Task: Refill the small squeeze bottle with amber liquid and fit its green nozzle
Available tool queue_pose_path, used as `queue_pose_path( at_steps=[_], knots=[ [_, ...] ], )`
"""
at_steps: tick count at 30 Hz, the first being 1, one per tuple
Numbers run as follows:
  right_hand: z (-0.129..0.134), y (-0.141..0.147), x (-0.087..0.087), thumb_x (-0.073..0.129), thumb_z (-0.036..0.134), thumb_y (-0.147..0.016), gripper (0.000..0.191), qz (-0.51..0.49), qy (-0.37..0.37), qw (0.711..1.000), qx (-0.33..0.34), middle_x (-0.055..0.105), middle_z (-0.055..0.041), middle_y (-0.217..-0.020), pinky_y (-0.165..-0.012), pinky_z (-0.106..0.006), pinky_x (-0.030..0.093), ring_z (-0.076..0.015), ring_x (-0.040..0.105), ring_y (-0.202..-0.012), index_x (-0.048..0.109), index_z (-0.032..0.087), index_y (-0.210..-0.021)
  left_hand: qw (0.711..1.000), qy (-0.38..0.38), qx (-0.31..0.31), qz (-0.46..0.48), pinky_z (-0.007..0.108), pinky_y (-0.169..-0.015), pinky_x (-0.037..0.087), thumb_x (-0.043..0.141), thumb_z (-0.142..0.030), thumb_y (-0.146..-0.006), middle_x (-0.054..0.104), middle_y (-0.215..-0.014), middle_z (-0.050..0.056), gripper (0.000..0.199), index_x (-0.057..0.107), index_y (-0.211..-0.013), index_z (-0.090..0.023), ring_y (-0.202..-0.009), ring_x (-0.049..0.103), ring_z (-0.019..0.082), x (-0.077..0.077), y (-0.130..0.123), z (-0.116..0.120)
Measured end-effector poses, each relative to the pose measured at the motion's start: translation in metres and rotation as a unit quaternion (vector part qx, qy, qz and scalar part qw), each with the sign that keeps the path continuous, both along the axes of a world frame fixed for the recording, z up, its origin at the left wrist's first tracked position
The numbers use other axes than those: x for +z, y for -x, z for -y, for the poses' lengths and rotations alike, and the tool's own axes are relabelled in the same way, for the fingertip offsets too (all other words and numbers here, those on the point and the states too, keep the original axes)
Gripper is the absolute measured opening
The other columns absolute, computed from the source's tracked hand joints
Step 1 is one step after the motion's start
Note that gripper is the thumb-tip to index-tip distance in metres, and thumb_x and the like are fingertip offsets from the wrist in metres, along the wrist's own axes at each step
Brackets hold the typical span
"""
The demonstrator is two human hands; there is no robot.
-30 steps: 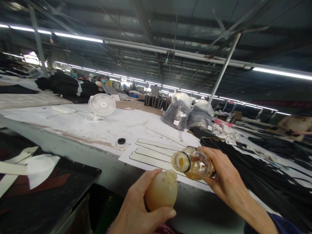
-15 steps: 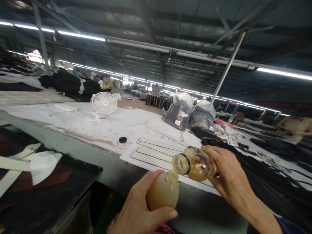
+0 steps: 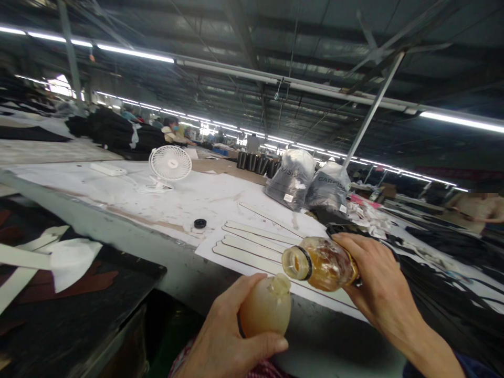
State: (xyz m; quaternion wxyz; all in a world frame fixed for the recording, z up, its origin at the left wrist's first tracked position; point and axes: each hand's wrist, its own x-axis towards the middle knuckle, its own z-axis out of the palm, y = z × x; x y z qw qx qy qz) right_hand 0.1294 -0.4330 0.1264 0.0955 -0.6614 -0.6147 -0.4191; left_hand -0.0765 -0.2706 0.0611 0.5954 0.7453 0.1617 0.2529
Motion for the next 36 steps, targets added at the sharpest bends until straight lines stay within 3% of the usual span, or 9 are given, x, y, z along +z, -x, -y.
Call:
queue_pose_path(
  at_steps=[16, 36],
  knots=[
    [-0.0011, 0.0013, 0.0039, 0.048, 0.015, -0.082, 0.055, 0.004, 0.001, 1.000, -0.006, 0.055, -0.0142, -0.118, -0.087, -0.046, 0.042, -0.0310, 0.053, -0.107, 0.035, 0.019, -0.136, 0.999, 0.025, -0.025, 0.014, 0.039, -0.086, 0.054, 0.078, -0.034, -0.057, 0.065, -0.116, 0.007, 0.067, 0.060, -0.121, -0.023, -0.101, 0.062, 0.028, -0.0033, -0.0015, -0.0025],
    [0.0002, 0.0015, 0.0076, 0.047, 0.017, -0.082, 0.056, 0.020, -0.006, 1.000, -0.021, 0.055, -0.0143, -0.118, -0.086, -0.045, 0.042, -0.0322, 0.053, -0.106, 0.034, 0.019, -0.136, 0.999, 0.038, -0.020, 0.013, 0.040, -0.090, 0.052, 0.075, -0.025, -0.057, 0.066, -0.116, 0.007, 0.065, 0.061, -0.120, -0.023, -0.103, 0.062, 0.028, -0.0067, -0.0034, -0.0025]
  ],
)
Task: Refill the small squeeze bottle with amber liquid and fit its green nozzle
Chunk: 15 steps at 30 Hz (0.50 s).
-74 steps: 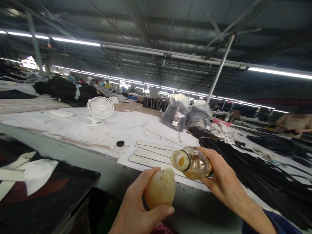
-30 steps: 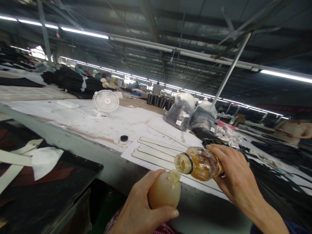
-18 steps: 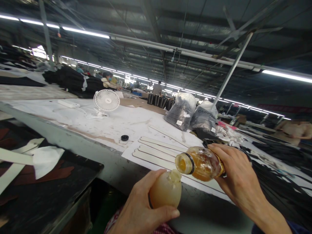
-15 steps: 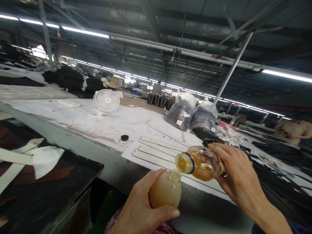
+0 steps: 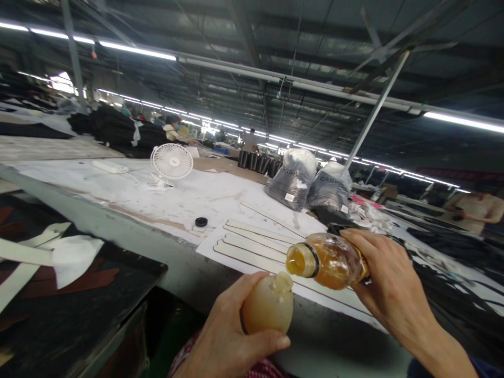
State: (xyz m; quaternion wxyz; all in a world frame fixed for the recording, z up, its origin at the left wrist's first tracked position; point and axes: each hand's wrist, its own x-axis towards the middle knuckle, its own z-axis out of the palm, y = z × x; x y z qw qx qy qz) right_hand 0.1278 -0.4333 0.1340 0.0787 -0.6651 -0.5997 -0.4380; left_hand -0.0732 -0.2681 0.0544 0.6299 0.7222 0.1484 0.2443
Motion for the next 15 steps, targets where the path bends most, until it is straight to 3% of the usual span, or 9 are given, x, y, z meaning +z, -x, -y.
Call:
queue_pose_path(
  at_steps=[15],
  knots=[
    [0.0008, 0.0004, 0.0013, 0.048, 0.020, -0.085, 0.054, 0.004, -0.003, 1.000, 0.000, 0.056, -0.0149, -0.118, -0.085, -0.045, 0.043, -0.0330, 0.053, -0.106, 0.036, 0.018, -0.137, 1.000, -0.003, -0.022, 0.011, 0.038, -0.089, 0.052, 0.075, -0.026, -0.058, 0.067, -0.113, 0.006, 0.063, 0.060, -0.119, -0.022, -0.100, 0.062, 0.027, -0.0018, -0.0009, -0.0004]
  ],
)
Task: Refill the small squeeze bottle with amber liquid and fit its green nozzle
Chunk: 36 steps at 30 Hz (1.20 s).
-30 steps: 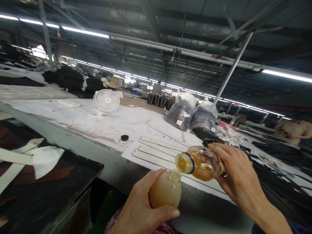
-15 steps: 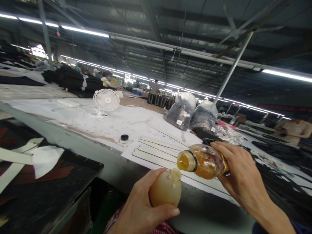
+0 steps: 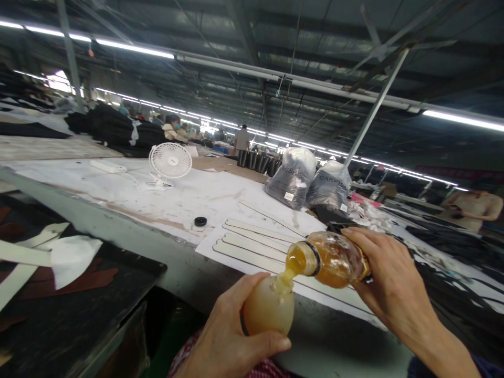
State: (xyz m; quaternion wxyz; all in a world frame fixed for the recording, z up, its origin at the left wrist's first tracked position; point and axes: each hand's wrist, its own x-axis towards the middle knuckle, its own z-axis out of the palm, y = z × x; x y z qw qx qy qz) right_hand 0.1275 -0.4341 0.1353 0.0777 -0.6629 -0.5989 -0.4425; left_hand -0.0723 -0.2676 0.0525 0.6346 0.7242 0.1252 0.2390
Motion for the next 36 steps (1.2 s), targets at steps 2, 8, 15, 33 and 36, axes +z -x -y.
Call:
queue_pose_path(
  at_steps=[2, 8, 15, 33, 36],
  knots=[
    [0.0003, -0.0004, -0.0003, 0.048, 0.020, -0.085, 0.052, -0.003, -0.001, 1.000, -0.002, 0.056, -0.0150, -0.118, -0.085, -0.045, 0.043, -0.0329, 0.053, -0.106, 0.038, 0.018, -0.136, 1.000, -0.001, -0.001, -0.004, 0.040, -0.092, 0.051, 0.075, -0.025, -0.059, 0.066, -0.114, 0.006, 0.063, 0.060, -0.120, -0.022, -0.101, 0.062, 0.027, -0.0003, 0.0001, -0.0004],
    [0.0007, -0.0015, 0.0003, 0.047, 0.022, -0.086, 0.048, 0.010, -0.009, 1.000, -0.001, 0.058, -0.0147, -0.116, -0.083, -0.044, 0.045, -0.0315, 0.055, -0.104, 0.043, 0.016, -0.133, 1.000, -0.006, -0.007, -0.010, 0.041, -0.092, 0.050, 0.076, -0.029, -0.059, 0.065, -0.115, 0.007, 0.066, 0.059, -0.122, -0.021, -0.103, 0.060, 0.029, -0.0049, -0.0006, -0.0022],
    [0.0013, -0.0022, 0.0027, 0.047, 0.023, -0.086, 0.049, 0.029, -0.014, 0.999, -0.003, 0.058, -0.0149, -0.116, -0.083, -0.045, 0.044, -0.0317, 0.055, -0.104, 0.042, 0.015, -0.133, 1.000, -0.002, -0.015, -0.006, 0.040, -0.088, 0.051, 0.077, -0.031, -0.059, 0.065, -0.113, 0.007, 0.066, 0.059, -0.122, -0.022, -0.103, 0.060, 0.029, -0.0077, -0.0003, -0.0046],
    [0.0023, -0.0007, 0.0074, 0.047, 0.019, -0.084, 0.044, 0.071, -0.008, 0.997, -0.022, 0.057, -0.0189, -0.113, -0.081, -0.044, 0.043, -0.0333, 0.054, -0.099, 0.044, 0.009, -0.126, 0.999, 0.029, -0.021, -0.018, 0.033, -0.081, 0.052, 0.078, -0.024, -0.056, 0.065, -0.111, 0.005, 0.067, 0.060, -0.120, -0.022, -0.097, 0.061, 0.025, -0.0063, 0.0006, -0.0035],
    [0.0025, 0.0000, 0.0081, 0.047, 0.018, -0.083, 0.044, 0.069, -0.008, 0.997, -0.021, 0.057, -0.0197, -0.114, -0.081, -0.045, 0.043, -0.0341, 0.054, -0.100, 0.044, 0.008, -0.126, 0.999, 0.029, -0.019, -0.021, 0.032, -0.079, 0.052, 0.079, -0.024, -0.056, 0.064, -0.111, 0.005, 0.066, 0.060, -0.120, -0.022, -0.096, 0.061, 0.024, -0.0067, 0.0008, -0.0031]
  ],
)
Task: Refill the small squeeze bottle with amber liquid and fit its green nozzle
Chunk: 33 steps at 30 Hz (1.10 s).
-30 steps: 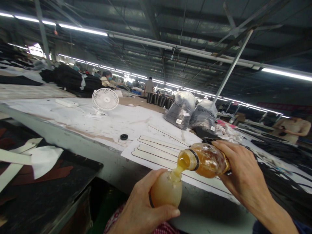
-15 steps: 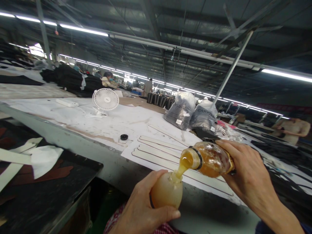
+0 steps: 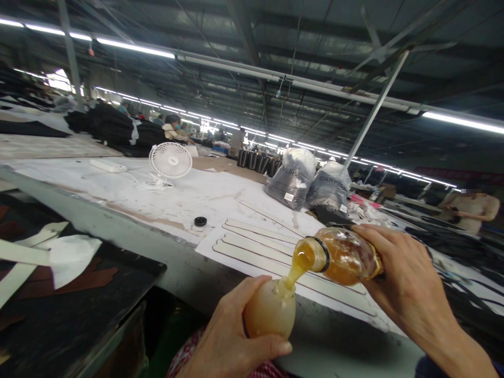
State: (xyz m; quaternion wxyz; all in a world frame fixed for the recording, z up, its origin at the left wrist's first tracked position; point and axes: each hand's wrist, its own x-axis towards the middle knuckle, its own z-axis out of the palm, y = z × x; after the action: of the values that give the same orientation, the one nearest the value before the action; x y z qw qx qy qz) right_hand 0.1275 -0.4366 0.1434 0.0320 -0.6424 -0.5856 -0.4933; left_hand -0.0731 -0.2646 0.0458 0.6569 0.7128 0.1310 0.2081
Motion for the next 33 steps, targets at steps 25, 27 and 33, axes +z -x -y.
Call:
queue_pose_path(
  at_steps=[25, 27, 33],
  knots=[
    [0.0006, 0.0030, 0.0048, 0.047, 0.017, -0.081, 0.048, 0.014, -0.006, 1.000, -0.024, 0.057, -0.0182, -0.113, -0.079, -0.043, 0.043, -0.0336, 0.054, -0.099, 0.041, 0.012, -0.129, 1.000, -0.007, -0.002, -0.001, 0.032, -0.077, 0.051, 0.078, -0.028, -0.056, 0.064, -0.110, 0.005, 0.065, 0.061, -0.118, -0.021, -0.096, 0.059, 0.025, -0.0003, -0.0004, -0.0017],
    [0.0005, 0.0030, 0.0051, 0.047, 0.017, -0.081, 0.048, 0.017, -0.005, 1.000, -0.023, 0.057, -0.0187, -0.112, -0.079, -0.043, 0.043, -0.0337, 0.054, -0.099, 0.042, 0.011, -0.128, 1.000, -0.007, -0.002, -0.003, 0.032, -0.077, 0.051, 0.078, -0.027, -0.056, 0.064, -0.110, 0.005, 0.065, 0.060, -0.119, -0.021, -0.095, 0.060, 0.025, -0.0004, -0.0002, -0.0016],
    [0.0008, 0.0035, 0.0062, 0.047, 0.017, -0.081, 0.046, 0.025, -0.004, 1.000, -0.018, 0.058, -0.0199, -0.111, -0.078, -0.043, 0.043, -0.0340, 0.055, -0.099, 0.043, 0.008, -0.126, 1.000, -0.006, -0.006, 0.001, 0.033, -0.079, 0.051, 0.079, -0.027, -0.056, 0.065, -0.109, 0.005, 0.065, 0.060, -0.119, -0.021, -0.095, 0.060, 0.024, 0.0004, -0.0004, -0.0015]
  ],
)
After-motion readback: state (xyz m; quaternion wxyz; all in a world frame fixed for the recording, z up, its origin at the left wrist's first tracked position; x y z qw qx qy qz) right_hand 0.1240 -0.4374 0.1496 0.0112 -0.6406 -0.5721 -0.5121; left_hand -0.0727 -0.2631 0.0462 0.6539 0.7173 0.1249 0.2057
